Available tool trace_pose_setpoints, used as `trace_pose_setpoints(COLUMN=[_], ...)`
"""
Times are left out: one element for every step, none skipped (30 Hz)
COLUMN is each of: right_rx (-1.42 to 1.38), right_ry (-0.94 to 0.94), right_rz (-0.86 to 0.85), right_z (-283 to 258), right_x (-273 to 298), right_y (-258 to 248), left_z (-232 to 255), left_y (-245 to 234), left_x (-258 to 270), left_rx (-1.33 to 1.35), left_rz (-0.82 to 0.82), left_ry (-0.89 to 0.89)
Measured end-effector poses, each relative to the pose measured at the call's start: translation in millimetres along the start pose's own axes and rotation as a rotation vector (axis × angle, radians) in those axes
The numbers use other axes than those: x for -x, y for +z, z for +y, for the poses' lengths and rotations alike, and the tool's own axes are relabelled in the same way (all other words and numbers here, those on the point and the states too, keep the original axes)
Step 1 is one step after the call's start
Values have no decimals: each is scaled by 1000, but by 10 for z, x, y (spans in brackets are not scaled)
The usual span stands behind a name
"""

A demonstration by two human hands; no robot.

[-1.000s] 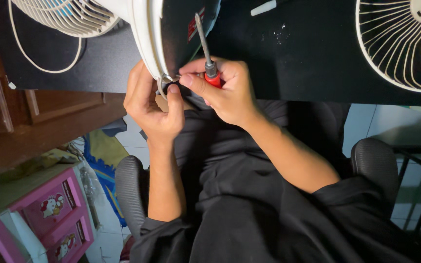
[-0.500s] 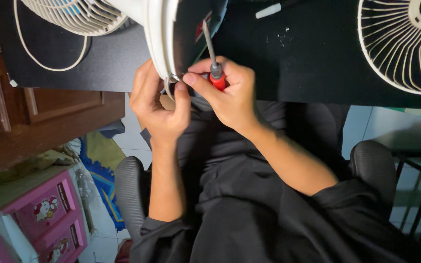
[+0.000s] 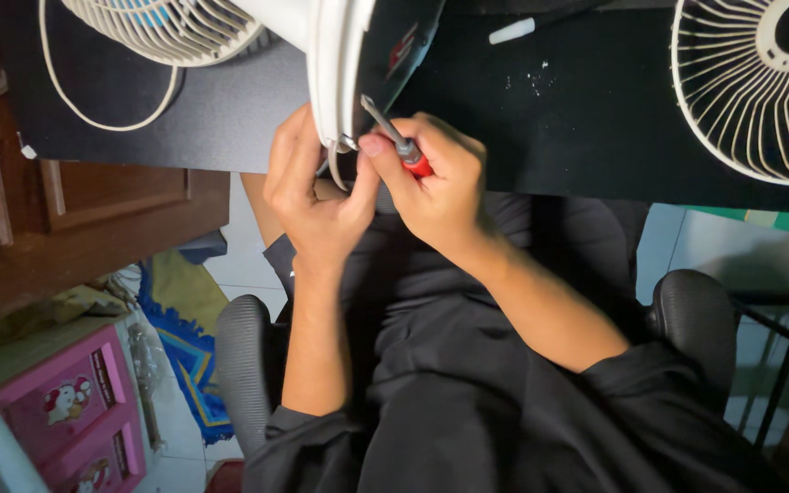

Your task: The person disassembles a small electric fan by removing the rear grille and then the front grille using a screwdriver. They then reassemble the fan by reattaching the front grille and securing it with screws.

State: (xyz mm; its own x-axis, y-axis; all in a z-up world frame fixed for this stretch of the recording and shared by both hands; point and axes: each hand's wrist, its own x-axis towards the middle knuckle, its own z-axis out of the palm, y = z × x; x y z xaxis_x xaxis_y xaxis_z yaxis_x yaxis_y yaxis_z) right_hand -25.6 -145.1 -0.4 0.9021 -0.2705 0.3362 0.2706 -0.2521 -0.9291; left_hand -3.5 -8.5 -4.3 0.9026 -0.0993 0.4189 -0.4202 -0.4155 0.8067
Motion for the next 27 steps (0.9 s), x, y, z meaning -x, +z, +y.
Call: trace_pose_setpoints(right_rx=[8, 15, 23, 35, 49, 61, 53, 45, 37, 46, 53, 60, 95, 131, 166, 181, 194, 208, 190, 172, 154, 134, 114, 94, 116, 138, 158], right_ry=[-14, -29, -44, -47, -51, -55, -37, -20, -4, -28, -54, -80, -87, -94, -98, -82, -66, -50, -43, -37, -32, -23, -16, -10, -43, -76, -108], right_rz=[-20, -41, -61, -73, -85, -97, -90, -82, -74, -68, -64, -60, -54, -47, -39, -41, -43, -45, -42, -39, -37, -23, -9, 5, -5, -15, -26], right_z=[-6, -18, -29, -37, -42, -44, -47, -50, -51, -52, -48, -42, -38, -31, -25, -18, -14, -10, -6, -2, 3, 6, 12, 17, 22, 27, 30], right_x=[-11, -11, -10, -11, -13, -15, -10, -6, -7, -8, -14, -20, -21, -20, -12, -4, 4, 12, 19, 26, 31, 35, 32, 29, 33, 36, 38], right_y=[-12, -19, -26, -32, -39, -45, -51, -57, -60, -60, -54, -47, -40, -34, -26, -20, -14, -9, -3, 2, 3, 2, 0, -2, -3, -3, -1], left_z=[-5, -11, -17, -22, -27, -34, -37, -39, -41, -38, -37, -35, -32, -29, -25, -22, -20, -19, -21, -22, -23, -23, -23, -23, -24, -25, -25], left_y=[2, 0, -6, -10, -7, -8, -10, -11, -12, -11, -9, -6, -1, 8, 12, 18, 24, 22, 19, 16, 13, 11, 13, 16, 16, 17, 16], left_x=[3, 8, 11, 14, 16, 15, 16, 13, 3, -3, -13, -22, -27, -31, -27, -23, -22, -22, -23, -21, -20, -18, -19, -21, -15, -10, -7], left_rx=[4, 8, 11, 15, 19, 23, 14, 6, -2, 19, 37, 56, 52, 49, 45, 52, 60, 67, 63, 58, 54, 58, 62, 66, 72, 77, 82], left_rz=[0, 0, 1, 0, -1, -2, -7, -11, -16, -13, -8, -3, 4, 11, 16, 22, 29, 35, 34, 33, 33, 33, 34, 36, 39, 43, 46], left_ry=[3, 5, 8, 1, -6, -12, 1, 15, 30, 35, 41, 48, 47, 47, 46, 45, 46, 46, 42, 38, 35, 32, 29, 27, 27, 27, 26])
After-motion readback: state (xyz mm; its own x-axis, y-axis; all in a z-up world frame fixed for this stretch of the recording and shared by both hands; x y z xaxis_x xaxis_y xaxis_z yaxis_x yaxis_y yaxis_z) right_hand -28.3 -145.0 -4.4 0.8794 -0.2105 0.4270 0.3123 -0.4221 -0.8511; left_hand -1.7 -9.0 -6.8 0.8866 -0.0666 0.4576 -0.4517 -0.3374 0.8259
